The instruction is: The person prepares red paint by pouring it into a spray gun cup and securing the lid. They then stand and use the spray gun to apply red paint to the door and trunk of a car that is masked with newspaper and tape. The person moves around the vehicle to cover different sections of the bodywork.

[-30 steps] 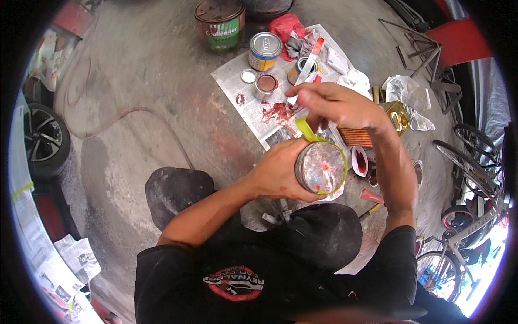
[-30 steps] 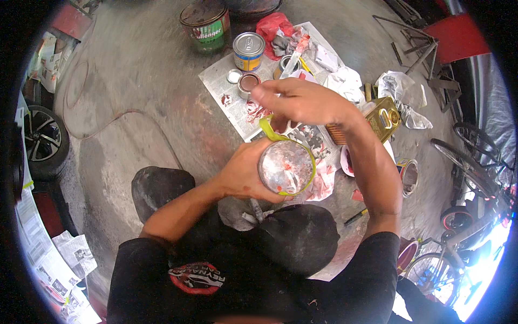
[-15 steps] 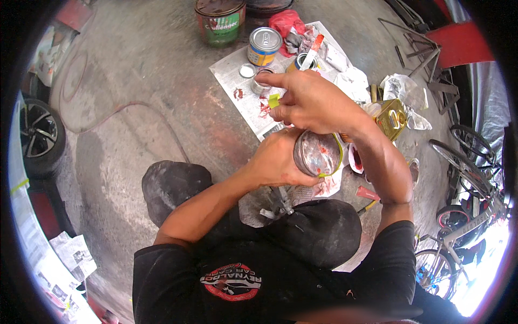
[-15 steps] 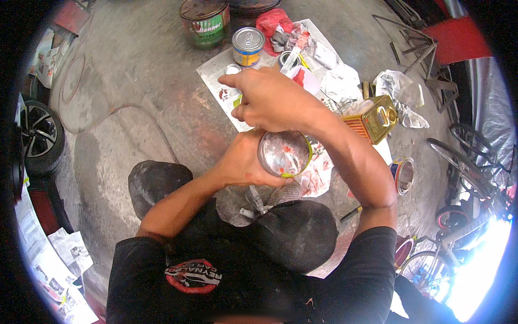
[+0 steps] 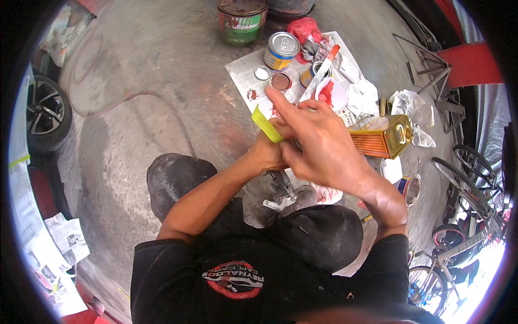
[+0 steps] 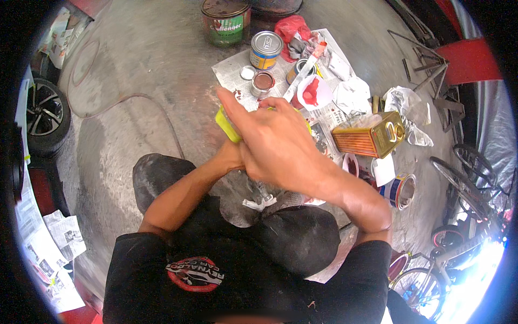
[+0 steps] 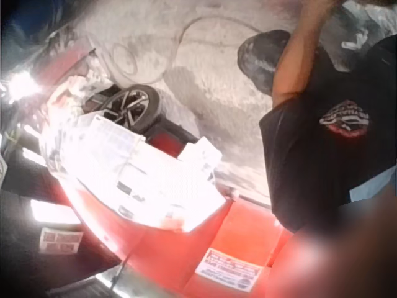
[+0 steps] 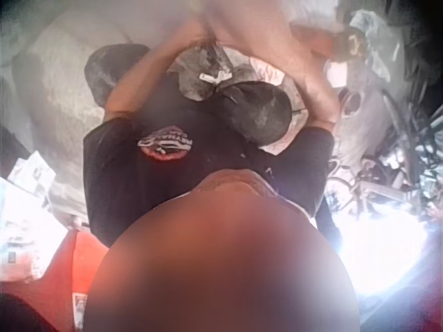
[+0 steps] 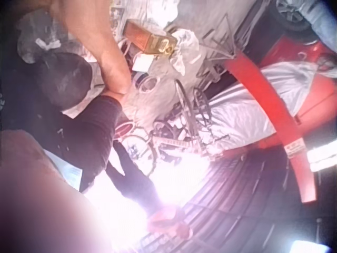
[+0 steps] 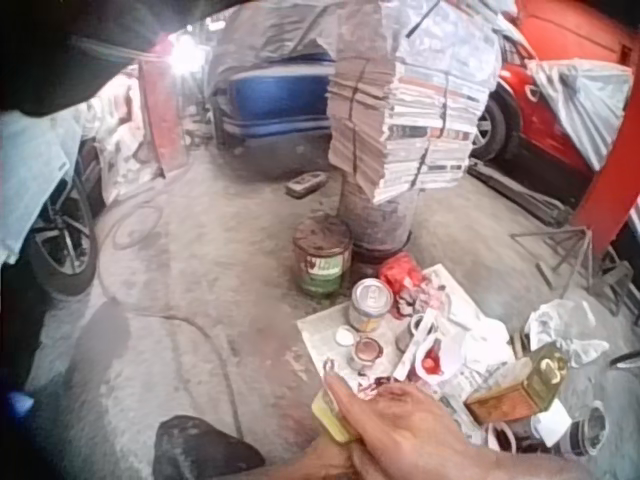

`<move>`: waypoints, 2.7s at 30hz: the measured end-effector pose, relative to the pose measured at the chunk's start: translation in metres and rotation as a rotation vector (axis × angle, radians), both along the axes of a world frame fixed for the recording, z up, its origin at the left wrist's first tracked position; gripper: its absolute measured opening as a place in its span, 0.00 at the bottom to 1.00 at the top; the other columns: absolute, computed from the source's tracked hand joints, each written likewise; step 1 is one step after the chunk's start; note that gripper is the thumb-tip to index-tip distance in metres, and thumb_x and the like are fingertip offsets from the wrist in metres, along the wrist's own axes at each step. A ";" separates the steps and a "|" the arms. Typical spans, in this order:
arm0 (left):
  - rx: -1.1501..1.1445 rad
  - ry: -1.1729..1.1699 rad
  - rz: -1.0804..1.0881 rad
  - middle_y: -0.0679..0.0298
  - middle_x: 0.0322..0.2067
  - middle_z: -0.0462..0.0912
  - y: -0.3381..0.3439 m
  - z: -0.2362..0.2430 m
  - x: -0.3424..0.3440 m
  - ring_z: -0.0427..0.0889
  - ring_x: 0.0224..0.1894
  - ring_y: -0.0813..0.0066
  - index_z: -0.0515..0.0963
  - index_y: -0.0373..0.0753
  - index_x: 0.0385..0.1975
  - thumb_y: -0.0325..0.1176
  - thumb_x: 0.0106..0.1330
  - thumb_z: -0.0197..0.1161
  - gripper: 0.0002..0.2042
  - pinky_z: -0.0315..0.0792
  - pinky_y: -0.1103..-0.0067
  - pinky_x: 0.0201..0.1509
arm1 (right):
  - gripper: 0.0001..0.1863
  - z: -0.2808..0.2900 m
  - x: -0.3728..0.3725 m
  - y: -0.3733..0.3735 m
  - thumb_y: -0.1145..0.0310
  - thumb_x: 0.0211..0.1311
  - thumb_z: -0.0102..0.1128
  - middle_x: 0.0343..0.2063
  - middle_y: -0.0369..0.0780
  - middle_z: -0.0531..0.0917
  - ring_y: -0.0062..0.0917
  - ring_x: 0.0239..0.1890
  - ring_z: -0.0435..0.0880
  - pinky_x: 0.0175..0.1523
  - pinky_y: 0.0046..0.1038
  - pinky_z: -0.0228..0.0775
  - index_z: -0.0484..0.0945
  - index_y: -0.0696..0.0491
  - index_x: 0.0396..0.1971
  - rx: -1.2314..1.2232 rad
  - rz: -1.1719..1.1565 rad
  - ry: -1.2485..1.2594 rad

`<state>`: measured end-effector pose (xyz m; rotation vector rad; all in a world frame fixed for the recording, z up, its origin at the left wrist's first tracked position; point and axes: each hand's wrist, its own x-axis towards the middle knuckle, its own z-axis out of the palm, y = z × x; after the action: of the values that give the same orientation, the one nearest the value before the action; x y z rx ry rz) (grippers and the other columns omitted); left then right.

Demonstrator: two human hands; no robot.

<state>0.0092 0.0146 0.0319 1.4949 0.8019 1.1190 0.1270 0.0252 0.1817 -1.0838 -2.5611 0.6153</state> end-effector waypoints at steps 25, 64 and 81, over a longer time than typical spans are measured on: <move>-0.074 0.169 0.007 0.59 0.40 0.86 0.026 0.066 -0.020 0.85 0.43 0.72 0.76 0.33 0.49 0.39 0.39 0.81 0.35 0.76 0.75 0.51 | 0.32 0.006 0.092 -0.030 0.73 0.34 0.66 0.24 0.28 0.80 0.27 0.37 0.77 0.40 0.32 0.65 0.82 0.49 0.50 0.455 0.031 -0.159; 0.278 0.254 0.100 0.54 0.51 0.79 -0.020 0.505 -0.192 0.80 0.53 0.55 0.81 0.42 0.45 0.37 0.41 0.75 0.26 0.73 0.69 0.56 | 0.14 0.451 -0.139 0.035 0.64 0.43 0.72 0.40 0.37 0.83 0.37 0.43 0.82 0.48 0.35 0.73 0.86 0.47 0.34 0.056 0.318 0.466; 0.159 0.191 0.627 0.56 0.45 0.82 0.098 0.748 -0.572 0.83 0.47 0.52 0.77 0.40 0.49 0.39 0.40 0.77 0.32 0.77 0.67 0.49 | 0.14 0.682 -0.560 0.172 0.62 0.49 0.70 0.45 0.45 0.83 0.44 0.47 0.83 0.57 0.41 0.73 0.85 0.50 0.36 0.203 0.418 0.425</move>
<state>-0.5629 0.1125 0.7796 1.5388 1.4043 1.5366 -0.4334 0.1976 0.8636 -0.3045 -2.4036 0.5866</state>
